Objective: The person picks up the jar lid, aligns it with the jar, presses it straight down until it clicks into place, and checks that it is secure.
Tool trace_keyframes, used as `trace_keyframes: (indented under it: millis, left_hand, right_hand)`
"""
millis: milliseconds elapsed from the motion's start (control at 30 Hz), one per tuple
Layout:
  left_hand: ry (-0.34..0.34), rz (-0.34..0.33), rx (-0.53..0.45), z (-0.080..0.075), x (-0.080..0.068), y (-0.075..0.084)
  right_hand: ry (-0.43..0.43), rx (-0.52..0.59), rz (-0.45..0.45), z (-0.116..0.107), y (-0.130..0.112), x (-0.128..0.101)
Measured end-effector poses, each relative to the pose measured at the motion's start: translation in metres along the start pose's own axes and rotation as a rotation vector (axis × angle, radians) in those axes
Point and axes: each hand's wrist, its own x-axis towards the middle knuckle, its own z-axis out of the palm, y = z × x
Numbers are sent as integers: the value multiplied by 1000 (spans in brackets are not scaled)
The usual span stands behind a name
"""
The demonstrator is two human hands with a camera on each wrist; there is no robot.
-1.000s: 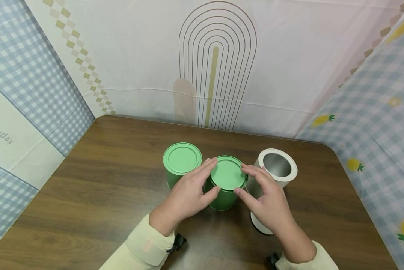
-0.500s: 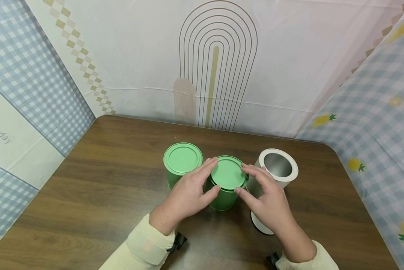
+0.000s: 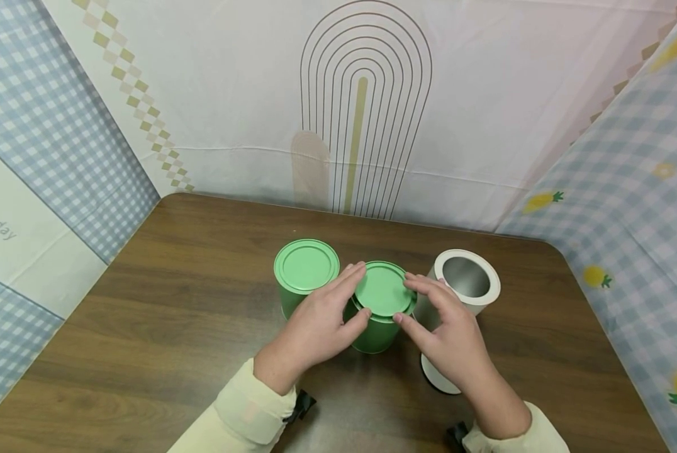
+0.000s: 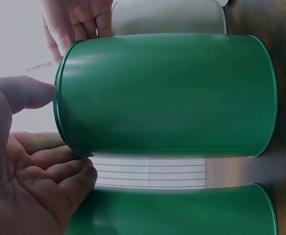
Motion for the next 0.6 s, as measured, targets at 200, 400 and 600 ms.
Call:
trace_keyframes:
  millis: [200,400,600]
  left_hand:
    - [12,4,6,1,3,1]
    - [-1,0,10,2,3,1]
    - [-27,-18,17,0,3,2]
  right_hand:
    - [-18,0,13,-1,1,0]
    - [-17,13,20,1,2,-1]
    - [-20,10,22,3,2,-1]
